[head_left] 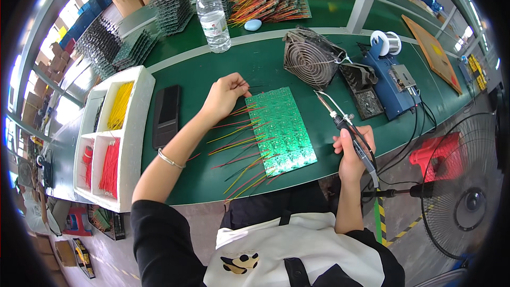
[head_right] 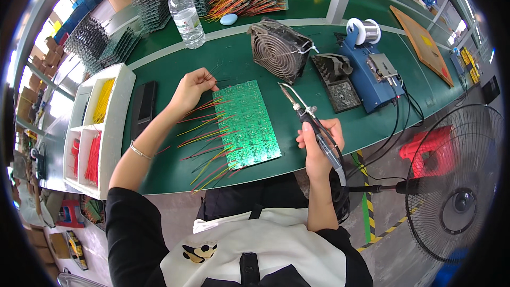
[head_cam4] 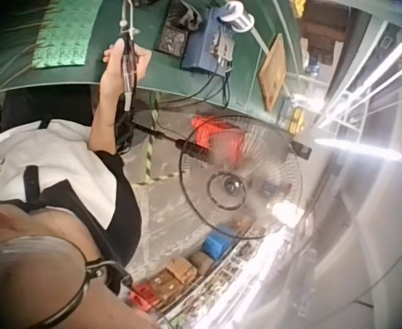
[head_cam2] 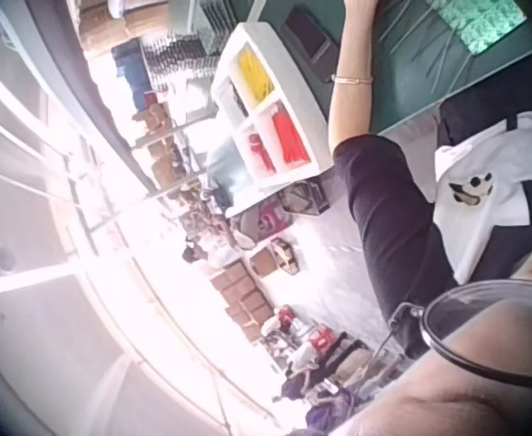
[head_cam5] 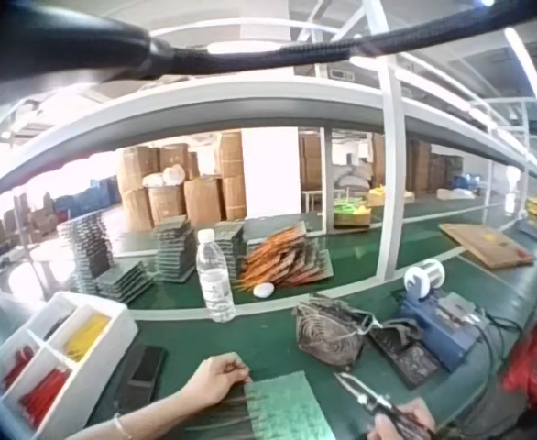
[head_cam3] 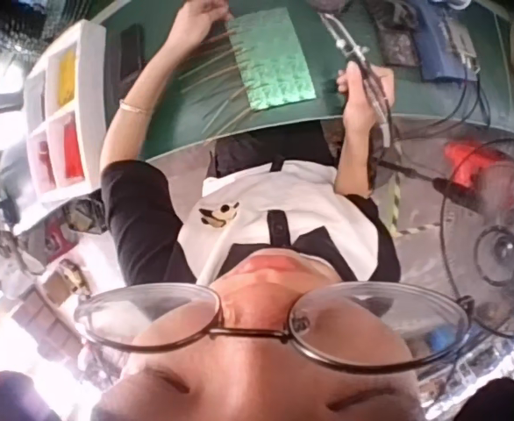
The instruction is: The person solders wires onto a circuit board using a soldering iron, repeatedly taking wires from a container, positioning them on the board, and soldering them into place.
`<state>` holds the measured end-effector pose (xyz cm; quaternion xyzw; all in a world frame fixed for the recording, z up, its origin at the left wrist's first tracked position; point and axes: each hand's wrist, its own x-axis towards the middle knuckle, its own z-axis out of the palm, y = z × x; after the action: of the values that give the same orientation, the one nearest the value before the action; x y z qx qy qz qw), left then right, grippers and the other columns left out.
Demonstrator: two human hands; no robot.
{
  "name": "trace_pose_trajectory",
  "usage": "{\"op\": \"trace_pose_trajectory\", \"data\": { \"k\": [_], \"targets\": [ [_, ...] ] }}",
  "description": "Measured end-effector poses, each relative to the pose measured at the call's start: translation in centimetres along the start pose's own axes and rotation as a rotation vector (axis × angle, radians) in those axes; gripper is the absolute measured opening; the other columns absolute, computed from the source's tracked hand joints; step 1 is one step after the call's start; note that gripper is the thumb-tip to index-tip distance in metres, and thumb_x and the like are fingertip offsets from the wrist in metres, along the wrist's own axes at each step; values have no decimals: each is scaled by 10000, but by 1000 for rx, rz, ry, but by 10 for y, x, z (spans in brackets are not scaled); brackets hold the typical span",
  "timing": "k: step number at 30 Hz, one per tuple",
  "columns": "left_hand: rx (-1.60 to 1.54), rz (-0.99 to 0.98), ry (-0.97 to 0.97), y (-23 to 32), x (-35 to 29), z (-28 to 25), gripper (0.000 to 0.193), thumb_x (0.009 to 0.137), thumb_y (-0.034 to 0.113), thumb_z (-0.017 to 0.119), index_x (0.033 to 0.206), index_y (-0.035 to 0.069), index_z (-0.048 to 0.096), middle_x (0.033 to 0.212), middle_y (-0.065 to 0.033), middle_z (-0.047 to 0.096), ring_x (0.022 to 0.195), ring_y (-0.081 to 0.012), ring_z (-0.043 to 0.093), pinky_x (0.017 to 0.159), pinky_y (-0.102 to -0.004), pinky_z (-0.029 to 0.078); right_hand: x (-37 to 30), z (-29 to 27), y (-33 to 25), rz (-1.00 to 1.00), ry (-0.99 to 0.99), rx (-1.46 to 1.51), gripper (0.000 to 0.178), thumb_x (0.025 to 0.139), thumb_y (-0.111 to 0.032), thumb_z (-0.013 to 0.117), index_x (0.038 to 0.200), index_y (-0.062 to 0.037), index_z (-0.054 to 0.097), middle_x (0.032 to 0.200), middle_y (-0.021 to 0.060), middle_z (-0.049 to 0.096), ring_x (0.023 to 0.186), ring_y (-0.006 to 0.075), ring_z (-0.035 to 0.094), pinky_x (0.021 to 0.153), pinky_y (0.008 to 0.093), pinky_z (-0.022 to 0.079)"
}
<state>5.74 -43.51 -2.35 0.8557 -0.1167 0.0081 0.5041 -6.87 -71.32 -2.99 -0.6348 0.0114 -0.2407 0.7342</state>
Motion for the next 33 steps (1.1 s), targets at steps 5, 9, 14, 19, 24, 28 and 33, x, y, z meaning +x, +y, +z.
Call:
{"op": "trace_pose_trajectory", "data": {
  "k": [5, 9, 14, 19, 24, 28, 33],
  "targets": [
    [-66, -50, -4, 15, -17, 12, 102, 832, 82, 548, 824, -19, 558, 737, -93, 658, 694, -111, 606, 660, -253, 452, 4, 4, -3, 17, -10, -8, 165, 819, -81, 602, 818, -31, 444, 594, 72, 545, 468, 105, 488, 636, 291, 508],
    [43, 81, 62, 17, -20, 9, 116, 819, 100, 570, 832, -13, 593, 733, -85, 651, 656, -119, 599, 616, -258, 449, 7, 4, 0, -29, -25, 7, 184, 818, -61, 616, 844, -22, 437, 681, 111, 594, 545, 120, 570, 511, 223, 467],
    [117, 171, 153, 17, -38, 4, 88, 794, 77, 591, 827, 4, 626, 698, -75, 627, 585, -98, 544, 540, -245, 428, 9, 12, -1, 46, 2, 103, 176, 823, -81, 620, 852, -36, 453, 659, 88, 581, 530, 116, 544, 570, 248, 484],
    [44, 207, 62, 19, -47, 3, 73, 768, 24, 602, 831, -9, 617, 657, -61, 569, 520, -79, 449, 491, -226, 391, 11, 28, -5, 126, 12, 198, 157, 840, -107, 604, 848, -44, 460, 625, 60, 556, 501, 104, 504, 637, 274, 491],
    [33, 242, 1, 14, -47, 4, 70, 760, 17, 612, 817, -23, 608, 622, -55, 532, 501, -83, 417, 476, -231, 384, 9, 30, -2, 146, -100, 114, 153, 842, -107, 595, 826, -41, 459, 606, 58, 541, 479, 81, 476, 487, 214, 411],
    [21, 256, -29, 8, -47, 8, 58, 777, 18, 615, 815, -24, 623, 625, -4, 540, 528, -23, 386, 479, -181, 346, 6, 34, -1, 77, -122, 42, 159, 823, -75, 604, 812, -31, 452, 598, 42, 511, 469, 78, 469, 437, 186, 358],
    [-29, 157, -32, 10, -49, 5, 58, 774, 4, 614, 821, -25, 630, 599, 3, 537, 529, -14, 396, 482, -174, 352, 5, 33, 0, 108, -132, 86, 165, 812, -57, 613, 812, -26, 451, 607, 39, 512, 468, 74, 474, 430, 194, 366]
  ]
}}
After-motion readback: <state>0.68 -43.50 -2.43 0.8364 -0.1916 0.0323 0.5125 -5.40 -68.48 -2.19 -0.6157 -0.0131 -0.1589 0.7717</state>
